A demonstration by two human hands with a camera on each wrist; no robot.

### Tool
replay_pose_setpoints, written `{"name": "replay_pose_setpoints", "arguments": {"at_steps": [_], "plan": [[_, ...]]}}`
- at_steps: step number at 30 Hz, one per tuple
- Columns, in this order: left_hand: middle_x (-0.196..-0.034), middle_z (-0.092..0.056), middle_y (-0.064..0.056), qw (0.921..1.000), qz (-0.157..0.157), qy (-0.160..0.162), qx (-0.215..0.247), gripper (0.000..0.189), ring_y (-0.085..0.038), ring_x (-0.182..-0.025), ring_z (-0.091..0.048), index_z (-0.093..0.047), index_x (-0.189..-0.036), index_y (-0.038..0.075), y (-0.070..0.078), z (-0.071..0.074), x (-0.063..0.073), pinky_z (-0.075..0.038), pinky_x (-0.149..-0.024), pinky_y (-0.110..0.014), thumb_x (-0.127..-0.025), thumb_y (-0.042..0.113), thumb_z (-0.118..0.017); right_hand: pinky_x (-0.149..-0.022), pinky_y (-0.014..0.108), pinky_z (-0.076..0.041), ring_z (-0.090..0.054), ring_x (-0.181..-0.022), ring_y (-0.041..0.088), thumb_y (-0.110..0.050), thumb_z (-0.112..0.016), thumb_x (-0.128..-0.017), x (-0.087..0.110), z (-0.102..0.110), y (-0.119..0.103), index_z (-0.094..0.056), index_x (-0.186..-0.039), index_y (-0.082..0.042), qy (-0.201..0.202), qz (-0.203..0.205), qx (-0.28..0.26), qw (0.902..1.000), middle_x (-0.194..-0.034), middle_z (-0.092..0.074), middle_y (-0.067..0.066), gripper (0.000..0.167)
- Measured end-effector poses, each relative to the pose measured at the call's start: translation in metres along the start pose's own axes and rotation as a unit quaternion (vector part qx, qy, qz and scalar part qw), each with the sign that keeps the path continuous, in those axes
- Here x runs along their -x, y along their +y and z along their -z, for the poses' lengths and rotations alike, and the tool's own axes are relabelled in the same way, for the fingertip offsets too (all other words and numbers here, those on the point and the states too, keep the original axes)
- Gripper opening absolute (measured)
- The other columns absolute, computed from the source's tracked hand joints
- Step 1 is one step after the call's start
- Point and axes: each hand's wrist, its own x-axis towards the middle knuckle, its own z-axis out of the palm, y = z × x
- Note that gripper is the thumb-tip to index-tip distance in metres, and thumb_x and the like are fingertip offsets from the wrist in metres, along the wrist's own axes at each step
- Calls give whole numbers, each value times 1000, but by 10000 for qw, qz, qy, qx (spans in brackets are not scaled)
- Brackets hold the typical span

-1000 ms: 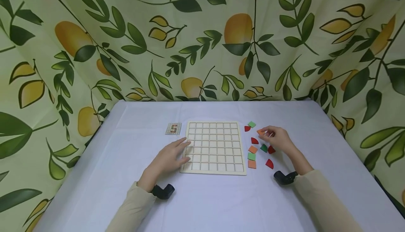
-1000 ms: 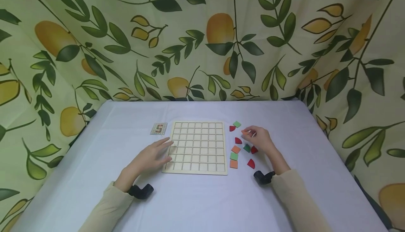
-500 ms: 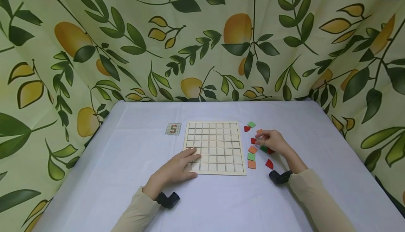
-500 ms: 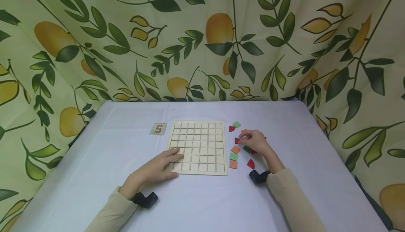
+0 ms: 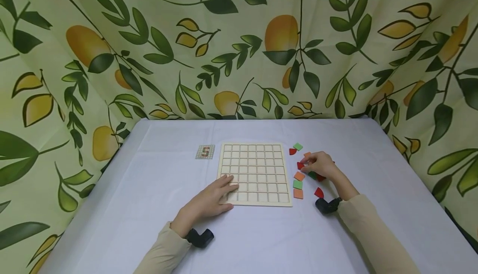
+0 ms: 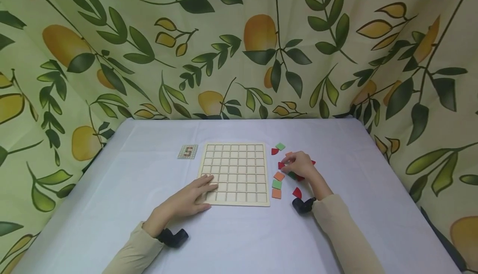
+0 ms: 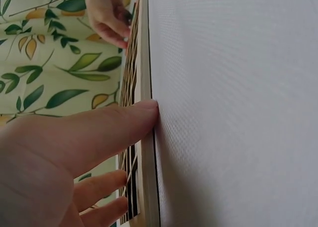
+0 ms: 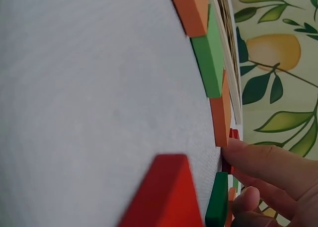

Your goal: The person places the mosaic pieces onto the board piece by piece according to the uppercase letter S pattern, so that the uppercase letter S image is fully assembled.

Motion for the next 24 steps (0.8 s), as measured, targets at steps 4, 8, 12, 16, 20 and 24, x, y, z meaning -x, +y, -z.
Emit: {"name": "replay_pose_setpoints", "arguments": {"at_steps": [4, 8, 12, 16, 20, 24], "plan": [[-156, -36, -14, 10000, -2, -53, -82, 55, -36, -148, -29, -51, -140, 13, 3, -1, 1, -32, -117, -52, -89, 27, -68, -60, 23, -38, -45, -82, 20, -16, -77, -81, 0, 1, -1, -71, -109, 1, 27, -58, -10, 10000, -82, -54, 10, 33], [-157, -35, -14, 9999, 22, -150, -60, 54, -36, -148, -27, -50, -141, 13, 7, -2, 1, -32, -118, -52, -90, 26, -67, -59, 24, -37, -45, -80, 19, -16, -76, -81, 2, 3, -1, -70, -110, 2, 49, -100, -137, 9998, -77, -51, 6, 34], [-158, -34, -13, 9998, 64, -183, -17, 54, -36, -149, -26, -50, -141, 14, 9, -3, 3, -32, -117, -53, -91, 26, -65, -60, 24, -36, -45, -82, 19, -14, -75, -82, 4, 4, -3, -69, -109, 3, 73, -107, -341, 9993, -75, -50, 3, 33], [-158, -32, -14, 9998, -18, -178, -88, 51, -37, -149, -25, -50, -141, 16, 10, -4, 4, -32, -117, -54, -93, 26, -63, -59, 24, -35, -44, -81, 19, -15, -75, -82, 4, 5, -8, -70, -108, 1, 74, 20, -447, 9990, -75, -49, 3, 32], [-158, -31, -17, 9993, -182, -226, -227, 47, -39, -149, -23, -50, -141, 18, 9, -5, 5, -29, -118, -55, -95, 24, -60, -55, 23, -34, -44, -75, 18, -16, -75, -82, 2, 2, -17, -70, -108, 1, 49, 243, -542, 9982, -73, -47, 1, 32], [-158, -30, -19, 9992, -229, -292, -178, 47, -41, -149, -22, -49, -141, 18, 9, -4, 5, -26, -119, -56, -96, 21, -58, -54, 22, -33, -43, -70, 16, -16, -76, -81, -1, -4, -29, -71, -105, 2, 54, 437, -636, 9970, -70, -46, -1, 30]]}}
